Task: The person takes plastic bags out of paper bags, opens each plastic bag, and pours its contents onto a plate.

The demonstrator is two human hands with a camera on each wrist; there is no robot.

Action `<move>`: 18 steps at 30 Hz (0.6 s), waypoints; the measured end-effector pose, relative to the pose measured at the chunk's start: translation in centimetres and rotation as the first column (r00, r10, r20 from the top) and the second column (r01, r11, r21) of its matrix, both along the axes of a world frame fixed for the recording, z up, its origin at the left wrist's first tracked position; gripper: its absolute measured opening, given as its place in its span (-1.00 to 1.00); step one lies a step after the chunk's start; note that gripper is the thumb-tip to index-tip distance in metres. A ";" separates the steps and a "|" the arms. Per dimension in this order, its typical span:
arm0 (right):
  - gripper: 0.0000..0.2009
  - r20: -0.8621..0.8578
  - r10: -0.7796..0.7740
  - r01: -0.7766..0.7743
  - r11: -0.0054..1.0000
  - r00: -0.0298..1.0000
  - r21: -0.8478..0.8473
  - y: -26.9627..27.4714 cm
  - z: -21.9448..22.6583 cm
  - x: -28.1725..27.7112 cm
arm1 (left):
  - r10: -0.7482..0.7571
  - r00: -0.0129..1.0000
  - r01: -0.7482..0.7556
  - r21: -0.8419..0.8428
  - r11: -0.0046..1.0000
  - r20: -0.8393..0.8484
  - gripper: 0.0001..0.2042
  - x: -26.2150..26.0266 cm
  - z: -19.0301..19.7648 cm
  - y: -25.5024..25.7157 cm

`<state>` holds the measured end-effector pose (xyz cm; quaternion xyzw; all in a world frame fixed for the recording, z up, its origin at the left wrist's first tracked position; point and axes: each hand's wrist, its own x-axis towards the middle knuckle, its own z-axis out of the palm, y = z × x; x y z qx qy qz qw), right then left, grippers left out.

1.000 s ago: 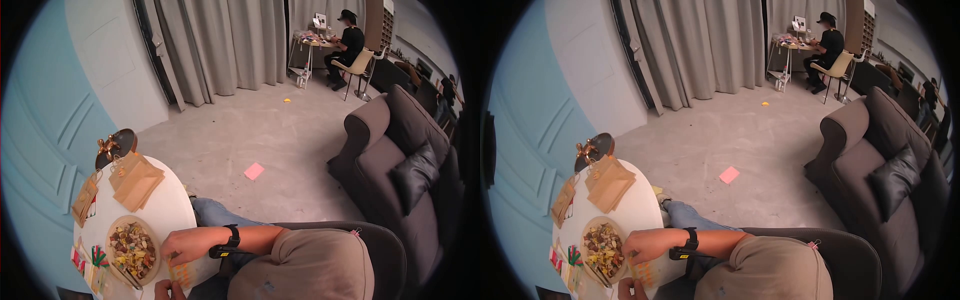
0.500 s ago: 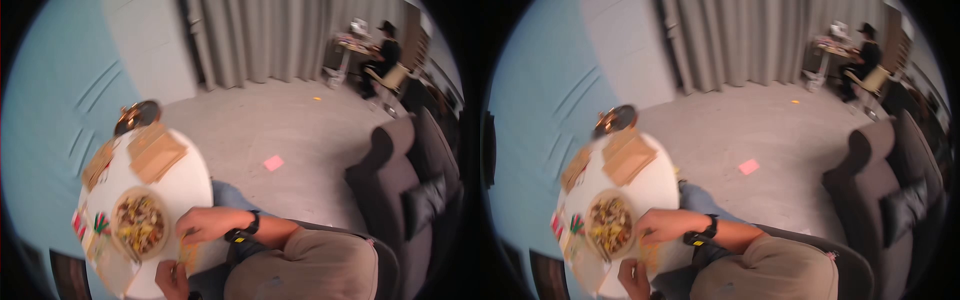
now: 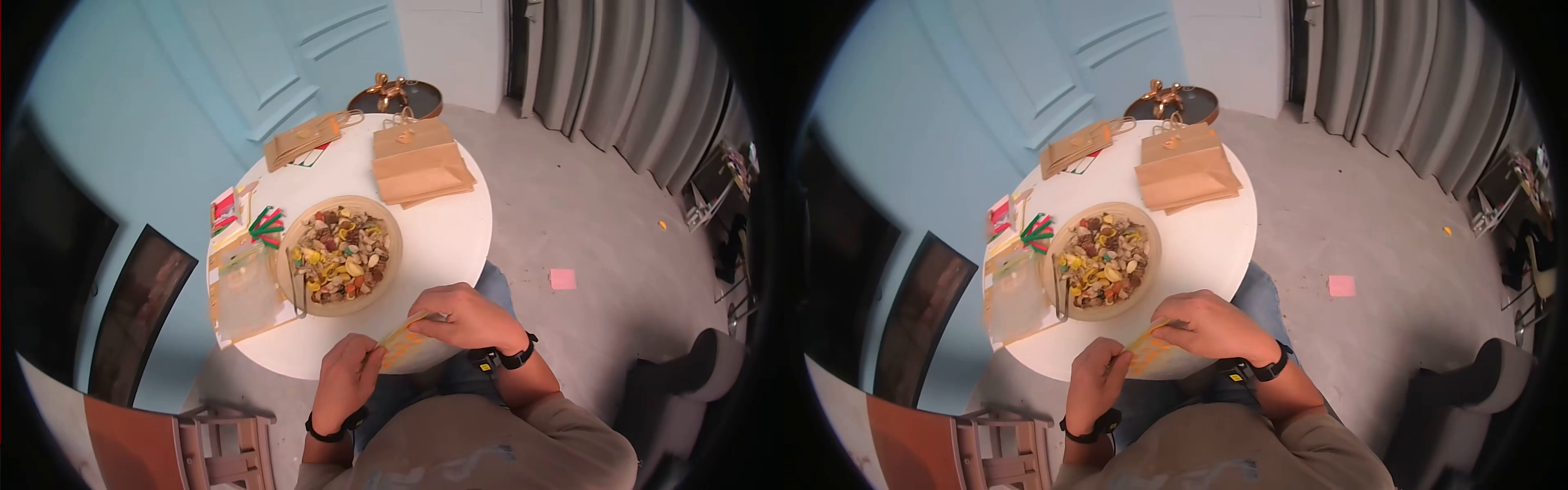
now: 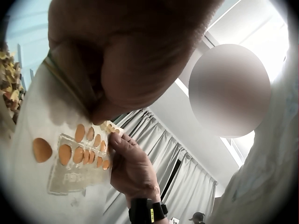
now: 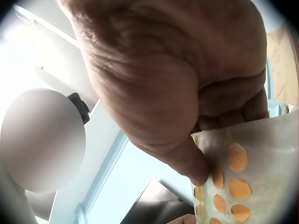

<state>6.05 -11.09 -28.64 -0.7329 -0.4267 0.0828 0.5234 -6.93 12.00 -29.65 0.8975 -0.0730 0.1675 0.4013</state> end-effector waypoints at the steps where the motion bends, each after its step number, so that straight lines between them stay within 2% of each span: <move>1: -0.82 -0.003 0.013 -0.013 1.000 1.000 0.003 0.0 -0.1 0.0 | -0.012 1.000 0.012 -0.016 1.000 -0.015 -0.88 0.0 0.1 0.0; 7: -0.82 -0.027 0.025 -0.026 0.999 0.999 -0.019 -0.2 -0.4 0.0 | -0.052 0.999 0.052 0.019 0.998 0.017 -0.90 0.3 0.2 -0.2; 9: -0.77 -0.154 -0.039 0.029 0.997 0.987 -0.068 -0.3 -0.2 0.0 | -0.032 0.999 0.032 0.017 0.999 -0.005 -0.91 0.1 0.4 -0.3; 13: -0.71 -0.247 -0.048 0.027 0.996 0.968 -0.087 -0.1 0.1 -0.1 | -0.008 1.000 0.008 0.001 1.000 -0.007 -0.89 0.1 0.6 -0.5; 15: -0.68 -0.033 -0.233 0.234 0.972 0.972 0.014 0.2 1.2 -0.9 | 0.003 1.000 -0.004 0.009 1.000 0.021 -0.87 0.1 0.6 -0.5; 16: -0.68 -0.034 -0.224 0.224 0.974 0.974 0.018 0.2 1.4 -1.0 | 0.007 0.999 -0.008 0.014 1.000 0.050 -0.86 0.2 0.5 -0.5; 17: -0.69 0.174 -0.278 0.263 0.959 0.945 0.102 0.2 1.4 -1.2 | 0.016 0.999 -0.017 0.018 1.000 0.050 -0.86 0.2 0.4 -0.4; 18: -0.69 0.366 -0.336 0.282 0.940 0.868 0.193 0.1 1.4 -1.3 | 0.025 0.998 -0.027 0.032 0.999 0.058 -0.84 0.3 0.4 -0.4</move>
